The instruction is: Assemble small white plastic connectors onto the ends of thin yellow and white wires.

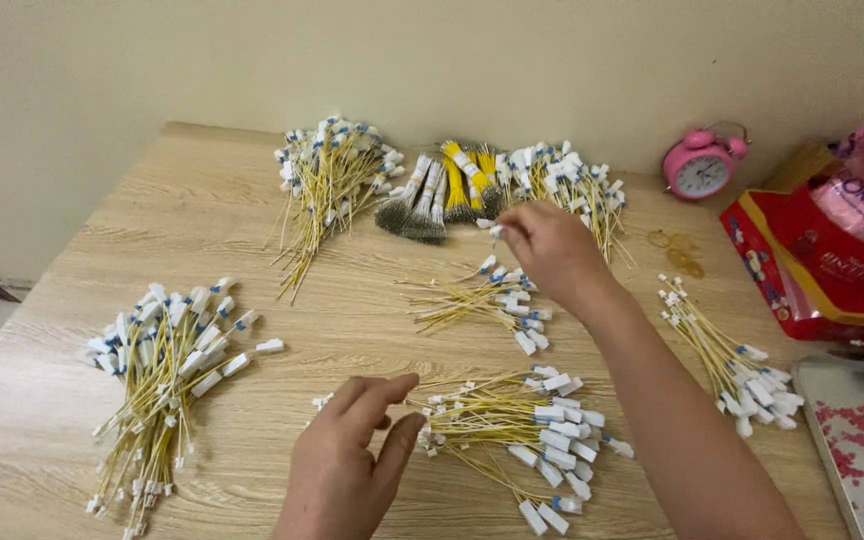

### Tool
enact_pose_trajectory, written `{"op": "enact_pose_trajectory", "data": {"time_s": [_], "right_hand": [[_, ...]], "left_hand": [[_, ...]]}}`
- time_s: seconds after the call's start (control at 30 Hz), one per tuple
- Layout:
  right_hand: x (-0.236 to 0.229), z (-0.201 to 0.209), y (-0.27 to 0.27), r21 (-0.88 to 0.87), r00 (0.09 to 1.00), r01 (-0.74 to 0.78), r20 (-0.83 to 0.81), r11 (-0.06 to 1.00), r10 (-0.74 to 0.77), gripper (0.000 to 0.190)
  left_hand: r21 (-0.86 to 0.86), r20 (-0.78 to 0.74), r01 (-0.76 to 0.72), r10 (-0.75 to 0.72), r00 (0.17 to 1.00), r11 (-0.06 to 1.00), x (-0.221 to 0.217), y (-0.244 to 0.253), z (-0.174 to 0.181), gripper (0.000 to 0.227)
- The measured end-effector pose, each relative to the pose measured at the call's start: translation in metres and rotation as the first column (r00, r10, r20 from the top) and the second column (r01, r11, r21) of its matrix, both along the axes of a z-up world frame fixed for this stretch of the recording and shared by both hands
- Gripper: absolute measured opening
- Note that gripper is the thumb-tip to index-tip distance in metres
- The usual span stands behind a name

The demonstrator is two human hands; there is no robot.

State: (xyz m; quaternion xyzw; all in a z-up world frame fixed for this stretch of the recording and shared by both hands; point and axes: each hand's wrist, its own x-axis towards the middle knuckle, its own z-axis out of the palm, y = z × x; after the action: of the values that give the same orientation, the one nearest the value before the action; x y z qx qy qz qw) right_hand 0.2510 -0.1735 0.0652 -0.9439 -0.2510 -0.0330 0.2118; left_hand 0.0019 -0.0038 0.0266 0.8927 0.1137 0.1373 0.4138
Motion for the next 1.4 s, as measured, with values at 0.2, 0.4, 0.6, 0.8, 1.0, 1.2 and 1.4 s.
{"op": "enact_pose_trajectory", "data": {"time_s": [0.2, 0.4, 0.6, 0.8, 1.0, 1.2, 1.4], "right_hand": [[-0.049, 0.036, -0.002, 0.321, 0.981, -0.088, -0.134, 0.943, 0.138, 0.023], [-0.130, 0.055, -0.007, 0.459, 0.895, -0.359, -0.078, 0.813, 0.439, 0.022], [-0.132, 0.043, -0.031, 0.574, 0.872, -0.260, -0.206, 0.776, 0.444, 0.027], [-0.128, 0.046, -0.047, 0.576, 0.896, -0.049, -0.336, 0.816, 0.291, 0.025], [-0.146, 0.045, -0.027, 0.490, 0.898, -0.216, -0.240, 0.844, 0.370, 0.024], [-0.163, 0.050, -0.015, 0.489, 0.885, -0.179, -0.299, 0.854, 0.357, 0.023], [-0.149, 0.043, -0.024, 0.436, 0.893, -0.119, -0.345, 0.892, 0.287, 0.025]], "left_hand": [[0.329, 0.499, -0.186, -0.003, 0.867, 0.926, 0.007, -0.004, 0.033, 0.041], [0.322, 0.480, -0.078, -0.092, 0.872, 0.943, 0.022, 0.000, 0.040, 0.023], [-0.074, 0.211, 0.163, -0.145, 0.967, 0.984, 0.000, 0.011, 0.041, 0.005], [-0.193, -0.029, 0.040, -0.046, 0.999, 0.980, -0.015, 0.034, 0.034, 0.019], [0.032, 0.109, 0.171, -0.174, 0.979, 0.985, -0.013, 0.007, 0.051, 0.035], [-0.198, 0.319, 0.251, -0.180, 0.930, 0.947, -0.008, -0.005, 0.048, 0.008], [-0.132, 0.243, 0.135, -0.100, 0.965, 0.982, -0.010, 0.009, 0.031, 0.006]]}}
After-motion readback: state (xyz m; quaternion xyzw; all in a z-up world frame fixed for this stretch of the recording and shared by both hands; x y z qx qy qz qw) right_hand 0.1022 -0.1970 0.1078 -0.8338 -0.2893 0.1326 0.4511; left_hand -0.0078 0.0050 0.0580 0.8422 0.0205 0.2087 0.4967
